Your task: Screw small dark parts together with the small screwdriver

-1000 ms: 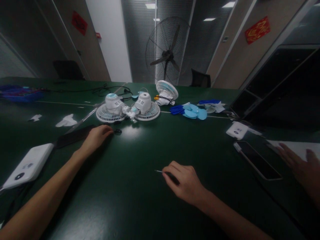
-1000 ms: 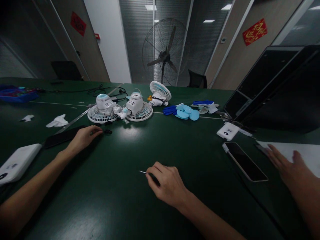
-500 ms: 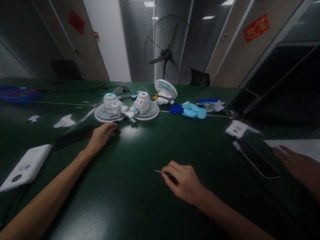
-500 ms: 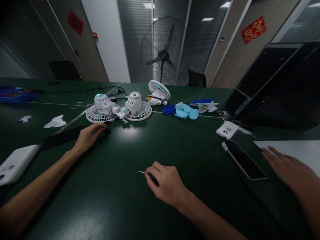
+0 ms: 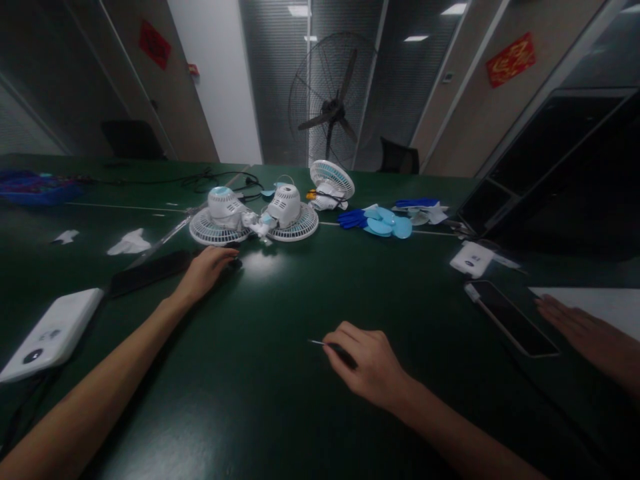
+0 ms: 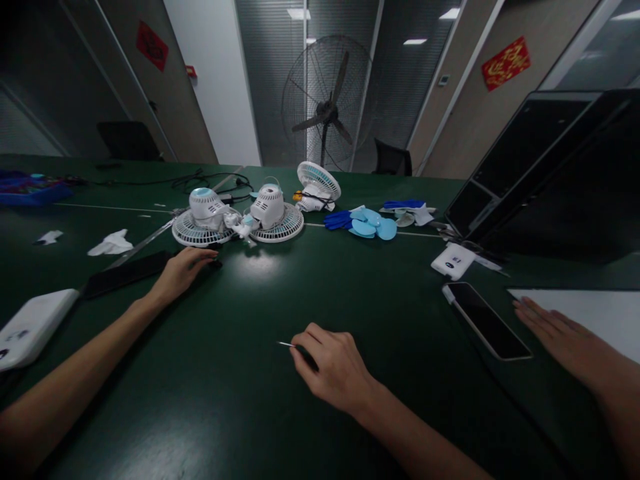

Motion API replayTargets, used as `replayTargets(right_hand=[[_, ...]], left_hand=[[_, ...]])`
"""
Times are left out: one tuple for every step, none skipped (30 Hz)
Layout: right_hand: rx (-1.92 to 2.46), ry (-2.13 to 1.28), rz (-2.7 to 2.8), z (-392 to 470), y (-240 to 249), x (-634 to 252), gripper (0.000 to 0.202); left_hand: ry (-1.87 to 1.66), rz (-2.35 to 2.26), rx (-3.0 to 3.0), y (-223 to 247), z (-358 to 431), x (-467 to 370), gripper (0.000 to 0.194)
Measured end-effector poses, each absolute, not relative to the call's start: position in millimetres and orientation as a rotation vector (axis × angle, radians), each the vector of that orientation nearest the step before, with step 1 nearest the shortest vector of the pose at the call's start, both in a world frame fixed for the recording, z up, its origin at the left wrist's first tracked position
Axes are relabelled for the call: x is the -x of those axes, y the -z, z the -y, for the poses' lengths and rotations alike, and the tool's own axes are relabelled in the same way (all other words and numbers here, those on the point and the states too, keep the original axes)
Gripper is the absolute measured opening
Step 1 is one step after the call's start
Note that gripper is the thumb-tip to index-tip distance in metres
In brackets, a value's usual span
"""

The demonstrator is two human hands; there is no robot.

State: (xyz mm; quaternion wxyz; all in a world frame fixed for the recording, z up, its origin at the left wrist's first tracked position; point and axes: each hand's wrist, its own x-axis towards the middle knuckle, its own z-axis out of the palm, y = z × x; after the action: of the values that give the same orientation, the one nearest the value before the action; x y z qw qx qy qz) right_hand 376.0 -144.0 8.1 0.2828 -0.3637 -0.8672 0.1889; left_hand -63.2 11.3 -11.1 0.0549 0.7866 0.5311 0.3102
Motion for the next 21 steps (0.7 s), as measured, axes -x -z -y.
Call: replayTargets(right_hand=[[0.977,-0.502,2.324,143.9,-7.8,-376.2,0.015],[0.979,-0.499,2.326,143.9,-7.5,-376.3,0.015],[0.980,-0.500,2.328,143.8,-7.1,-376.5,0.015],[0.980,-0.506,2.328,143.7,-6.8,-376.6,0.015],[0.981,-0.513,2.329,143.5,-6.5,-376.7,0.015],[0.980,-0.520,2.330,143.4,-6.4,-376.8,0.015],[0.979,-0.525,2.332,143.4,-6.3,-376.9,0.015],[0.980,-0.525,2.333,143.3,-6.2,-376.9,0.015],[0.981,-0.521,2.334,143.3,-6.3,-376.9,0.015],[0.981,-0.513,2.335,143.3,-6.3,-376.9,0.015],[0.982,-0.506,2.336,143.4,-6.3,-376.9,0.015],[0.983,-0.501,2.336,143.5,-6.3,-376.9,0.015],[0.985,-0.499,2.336,143.6,-6.4,-376.8,0.015],[0.984,-0.502,2.338,143.7,-6.6,-376.8,0.015],[0.984,-0.506,2.339,143.9,-6.9,-376.7,0.015],[0.985,-0.508,2.340,144.0,-7.2,-376.7,0.015],[0.986,-0.509,2.339,144.2,-7.6,-376.6,0.014],[0.988,-0.509,2.339,144.3,-8.1,-376.5,0.014],[0.990,-0.511,2.340,144.3,-8.4,-376.4,0.014],[0.995,-0.512,2.339,144.3,-8.6,-376.4,0.014],[0.999,-0.513,2.338,144.2,-8.7,-376.4,0.015]], left_hand=[[-0.937,-1.612,-2.382,10.9,-11.0,63.0,0.044],[-0.936,-1.609,-2.376,10.6,-10.7,62.8,0.043],[-0.938,-1.603,-2.369,10.3,-10.2,62.5,0.043],[-0.941,-1.597,-2.362,9.9,-9.7,62.1,0.043],[-0.944,-1.590,-2.354,9.5,-9.2,61.7,0.043],[-0.946,-1.585,-2.347,9.0,-8.7,61.2,0.043],[-0.947,-1.584,-2.340,8.5,-8.1,60.6,0.043],[-0.948,-1.586,-2.334,8.0,-7.7,60.1,0.043],[-0.947,-1.590,-2.331,7.5,-7.3,59.5,0.044],[-0.947,-1.593,-2.331,7.2,-7.0,58.9,0.044],[-0.947,-1.595,-2.335,7.0,-6.9,58.5,0.044],[-0.945,-1.595,-2.343,7.1,-6.9,58.2,0.043],[-0.944,-1.593,-2.352,7.4,-7.1,58.1,0.043],[-0.944,-1.590,-2.359,7.8,-7.5,58.2,0.042],[-0.946,-1.588,-2.363,8.3,-8.0,58.6,0.041],[-0.947,-1.589,-2.364,8.8,-8.5,59.2,0.041],[-0.946,-1.592,-2.361,8.9,-9.0,59.8,0.040],[-0.941,-1.594,-2.357,8.5,-9.4,60.2,0.040],[-0.929,-1.591,-2.350,7.5,-9.4,60.0,0.039],[-0.909,-1.584,-2.338,5.6,-9.0,58.9,0.038],[-0.883,-1.568,-2.325,3.0,-7.7,56.2,0.037]])
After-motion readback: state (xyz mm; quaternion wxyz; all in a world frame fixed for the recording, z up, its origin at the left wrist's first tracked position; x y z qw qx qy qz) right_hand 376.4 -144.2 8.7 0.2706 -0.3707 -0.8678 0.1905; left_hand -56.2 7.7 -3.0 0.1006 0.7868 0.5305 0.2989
